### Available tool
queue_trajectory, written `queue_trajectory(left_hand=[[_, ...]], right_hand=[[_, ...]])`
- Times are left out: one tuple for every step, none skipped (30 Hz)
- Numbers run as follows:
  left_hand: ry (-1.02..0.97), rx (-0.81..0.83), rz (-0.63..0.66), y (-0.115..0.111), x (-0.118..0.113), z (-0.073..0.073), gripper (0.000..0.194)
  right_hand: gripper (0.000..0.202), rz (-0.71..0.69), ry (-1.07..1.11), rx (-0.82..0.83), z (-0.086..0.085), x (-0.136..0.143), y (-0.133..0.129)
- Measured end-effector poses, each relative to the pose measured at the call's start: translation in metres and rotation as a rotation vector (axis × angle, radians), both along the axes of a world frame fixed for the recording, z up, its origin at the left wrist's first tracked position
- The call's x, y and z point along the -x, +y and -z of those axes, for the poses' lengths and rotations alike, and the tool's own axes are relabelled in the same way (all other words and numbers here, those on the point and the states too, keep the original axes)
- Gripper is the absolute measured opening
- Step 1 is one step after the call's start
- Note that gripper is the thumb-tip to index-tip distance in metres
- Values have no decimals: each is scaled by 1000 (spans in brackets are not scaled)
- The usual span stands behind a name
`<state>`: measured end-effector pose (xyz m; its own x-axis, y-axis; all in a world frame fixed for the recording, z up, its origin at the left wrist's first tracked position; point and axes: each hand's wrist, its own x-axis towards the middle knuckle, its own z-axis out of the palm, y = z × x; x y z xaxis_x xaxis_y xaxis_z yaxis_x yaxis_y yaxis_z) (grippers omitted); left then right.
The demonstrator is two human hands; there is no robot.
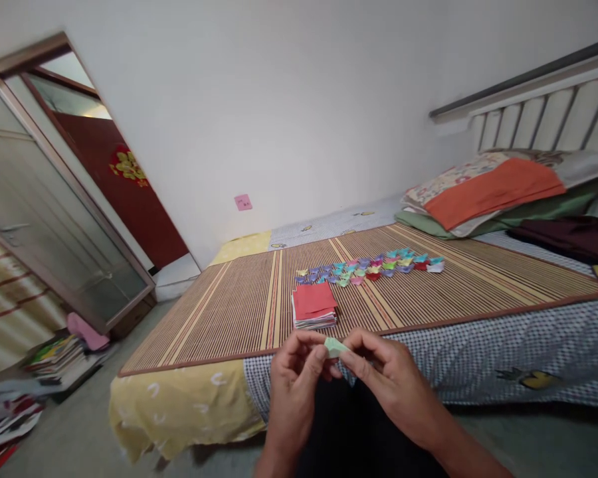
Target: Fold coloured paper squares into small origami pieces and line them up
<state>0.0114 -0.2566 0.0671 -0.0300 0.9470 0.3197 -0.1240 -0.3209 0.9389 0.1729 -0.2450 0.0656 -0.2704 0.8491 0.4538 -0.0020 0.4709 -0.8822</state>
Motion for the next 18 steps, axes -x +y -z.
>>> queue_trajectory(left_hand=[[0, 3, -4, 0, 0, 1, 19], [-4, 4, -3, -1, 0, 3, 18], [-12, 4, 0, -1, 0, 3, 17], [-24, 5, 9, -2, 0, 4, 16], [-38, 10, 22, -3, 0, 4, 16], [-49, 22, 42, -3, 0, 4, 17], [-59, 38, 66, -3, 0, 4, 18], [-67, 56, 90, -3, 0, 5, 18], [-78, 75, 109, -2, 0, 5, 18], [-93, 91, 121, -1, -1, 6, 18], [-112, 104, 123, 1, -1, 7, 17], [-133, 113, 118, 2, -1, 8, 17], [-153, 116, 110, 4, -2, 9, 17], [-164, 117, 104, 6, -3, 10, 18], [-165, 117, 102, 7, -3, 11, 18], [-159, 117, 103, 9, -4, 12, 19], [-147, 120, 100, 10, -5, 12, 19], [-132, 123, 94, 11, -5, 12, 18]], right_hand=[[29, 4, -7, -2, 1, 0, 0], [29, 7, -16, -6, 1, 0, 0], [28, 11, -27, -12, 1, -1, 0], [27, 16, -39, -21, 1, -1, 0], [27, 25, -50, -34, 2, -2, 0], [26, 35, -63, -50, 2, -3, 0], [26, 48, -78, -68, 3, -4, 1], [25, 62, -95, -87, 5, -5, 1], [24, 76, -114, -109, 7, -5, 2], [23, 91, -133, -133, 10, -6, 3], [21, 106, -152, -155, 12, -6, 5], [19, 119, -169, -173, 15, -6, 6], [17, 132, -181, -190, 17, -6, 8], [15, 142, -188, -206, 18, -6, 9], [15, 149, -190, -220, 19, -6, 10], [14, 151, -188, -229, 19, -6, 11], [14, 150, -186, -234, 18, -7, 11], [14, 150, -184, -235, 18, -7, 11]])
